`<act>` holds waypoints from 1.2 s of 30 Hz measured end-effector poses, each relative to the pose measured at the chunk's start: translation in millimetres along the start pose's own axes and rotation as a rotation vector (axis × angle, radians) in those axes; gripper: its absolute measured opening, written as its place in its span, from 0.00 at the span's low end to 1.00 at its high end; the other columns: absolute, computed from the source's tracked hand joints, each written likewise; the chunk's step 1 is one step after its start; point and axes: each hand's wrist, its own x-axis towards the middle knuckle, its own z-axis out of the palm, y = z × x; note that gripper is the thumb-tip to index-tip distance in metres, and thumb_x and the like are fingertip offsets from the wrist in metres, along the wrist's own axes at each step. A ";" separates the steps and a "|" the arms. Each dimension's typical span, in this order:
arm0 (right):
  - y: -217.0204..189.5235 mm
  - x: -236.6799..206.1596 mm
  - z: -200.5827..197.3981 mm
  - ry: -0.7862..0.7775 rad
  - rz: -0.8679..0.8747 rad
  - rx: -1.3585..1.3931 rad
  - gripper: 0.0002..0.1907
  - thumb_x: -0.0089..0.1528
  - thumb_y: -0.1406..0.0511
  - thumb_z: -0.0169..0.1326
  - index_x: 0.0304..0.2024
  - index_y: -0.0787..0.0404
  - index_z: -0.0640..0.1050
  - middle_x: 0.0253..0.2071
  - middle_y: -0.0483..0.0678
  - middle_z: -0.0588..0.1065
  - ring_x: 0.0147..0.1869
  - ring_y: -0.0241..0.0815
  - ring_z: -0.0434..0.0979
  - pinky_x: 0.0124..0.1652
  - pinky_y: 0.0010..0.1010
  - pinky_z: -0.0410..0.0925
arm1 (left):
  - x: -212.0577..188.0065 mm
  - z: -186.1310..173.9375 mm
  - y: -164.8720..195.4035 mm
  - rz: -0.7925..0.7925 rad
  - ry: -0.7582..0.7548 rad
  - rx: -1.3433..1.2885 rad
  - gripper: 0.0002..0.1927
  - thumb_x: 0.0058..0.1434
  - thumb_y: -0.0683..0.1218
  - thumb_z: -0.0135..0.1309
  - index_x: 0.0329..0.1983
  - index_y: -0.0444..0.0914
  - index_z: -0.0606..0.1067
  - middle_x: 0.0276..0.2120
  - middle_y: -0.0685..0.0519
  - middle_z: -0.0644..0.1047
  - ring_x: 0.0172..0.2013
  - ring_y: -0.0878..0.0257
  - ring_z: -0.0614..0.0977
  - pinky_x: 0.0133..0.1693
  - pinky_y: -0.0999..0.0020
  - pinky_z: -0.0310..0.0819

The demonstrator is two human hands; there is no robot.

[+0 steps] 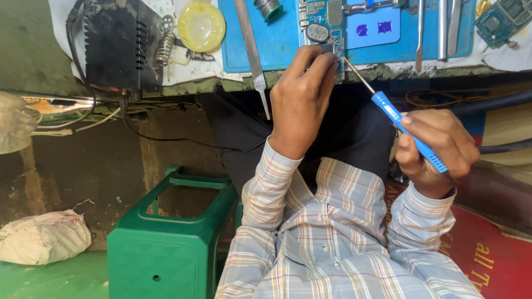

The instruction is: The person sits at a repair bench and solders components on a phone motherboard held in a fixture. They touch the soldering iron to the board, file the iron tip, then feed solder wire from a spool onto the iron and continue soldering the board.

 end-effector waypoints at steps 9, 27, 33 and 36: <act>11.6 -26.1 9.5 0.208 0.026 -0.039 0.19 0.75 0.55 0.56 0.51 0.68 0.77 0.43 0.57 0.77 0.40 0.50 0.83 0.40 0.35 0.75 | 1.8 -0.3 2.4 -0.016 -0.006 0.004 0.07 0.69 0.39 0.60 0.47 0.36 0.76 0.45 0.51 0.75 0.40 0.49 0.81 0.39 0.61 0.75; 43.6 30.2 54.5 0.331 0.220 0.354 0.19 0.80 0.61 0.47 0.65 0.69 0.73 0.54 0.60 0.73 0.49 0.48 0.80 0.49 0.35 0.78 | 0.3 -1.0 5.5 -0.022 -0.013 0.016 0.06 0.69 0.40 0.59 0.47 0.38 0.76 0.44 0.51 0.73 0.36 0.51 0.81 0.38 0.58 0.74; 48.5 55.2 72.3 0.343 0.326 0.517 0.15 0.79 0.60 0.46 0.62 0.64 0.67 0.52 0.62 0.78 0.46 0.49 0.84 0.43 0.34 0.78 | -0.3 -3.3 8.7 -0.041 -0.008 0.065 0.06 0.68 0.42 0.59 0.46 0.40 0.76 0.44 0.52 0.74 0.36 0.50 0.81 0.38 0.57 0.74; 61.5 62.6 76.4 0.356 0.388 0.610 0.11 0.78 0.60 0.46 0.57 0.59 0.65 0.51 0.60 0.81 0.39 0.44 0.84 0.35 0.30 0.74 | -1.6 -4.2 9.4 -0.047 -0.011 0.072 0.06 0.68 0.42 0.59 0.47 0.41 0.76 0.44 0.52 0.74 0.36 0.50 0.82 0.37 0.57 0.74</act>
